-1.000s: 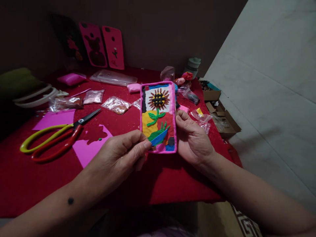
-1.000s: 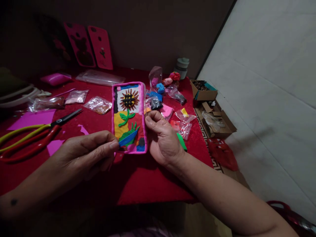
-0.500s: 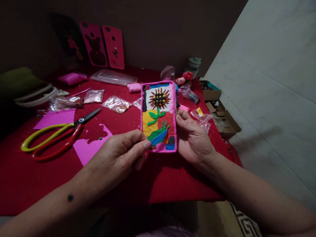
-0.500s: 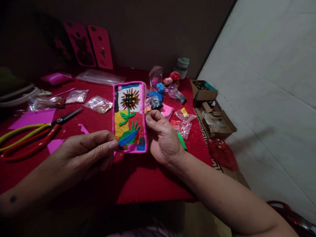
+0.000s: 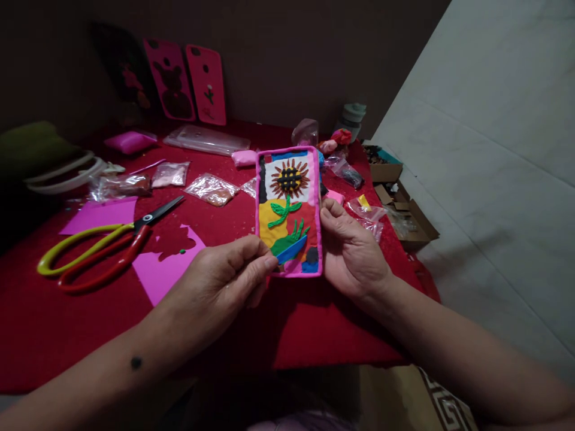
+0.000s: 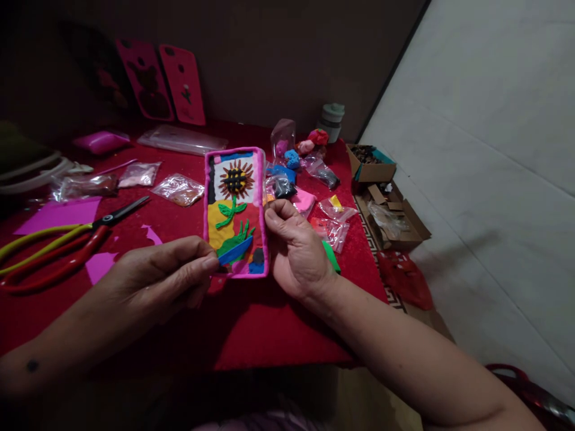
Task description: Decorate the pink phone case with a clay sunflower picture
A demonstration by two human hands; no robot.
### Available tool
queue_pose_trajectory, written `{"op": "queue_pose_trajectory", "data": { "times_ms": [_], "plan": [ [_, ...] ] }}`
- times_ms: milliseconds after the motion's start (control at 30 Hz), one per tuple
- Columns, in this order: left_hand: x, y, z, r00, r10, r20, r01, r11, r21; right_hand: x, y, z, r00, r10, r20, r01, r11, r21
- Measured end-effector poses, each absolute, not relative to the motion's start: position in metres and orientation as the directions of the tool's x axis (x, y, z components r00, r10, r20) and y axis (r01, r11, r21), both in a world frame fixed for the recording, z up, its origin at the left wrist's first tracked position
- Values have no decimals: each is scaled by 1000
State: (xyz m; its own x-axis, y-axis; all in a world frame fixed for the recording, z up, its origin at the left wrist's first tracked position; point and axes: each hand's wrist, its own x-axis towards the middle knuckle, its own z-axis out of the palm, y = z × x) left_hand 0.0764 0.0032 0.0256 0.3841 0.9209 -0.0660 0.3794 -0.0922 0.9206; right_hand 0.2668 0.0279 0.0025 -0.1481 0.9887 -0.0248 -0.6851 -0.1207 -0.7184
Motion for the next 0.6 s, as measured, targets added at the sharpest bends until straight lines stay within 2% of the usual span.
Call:
{"op": "queue_pose_trajectory", "data": {
  "times_ms": [600],
  "plan": [
    [73, 4, 21, 396, 914, -93, 330, -47, 943, 267, 28, 1, -139, 989, -48, -655, -128, -744]
  ]
}}
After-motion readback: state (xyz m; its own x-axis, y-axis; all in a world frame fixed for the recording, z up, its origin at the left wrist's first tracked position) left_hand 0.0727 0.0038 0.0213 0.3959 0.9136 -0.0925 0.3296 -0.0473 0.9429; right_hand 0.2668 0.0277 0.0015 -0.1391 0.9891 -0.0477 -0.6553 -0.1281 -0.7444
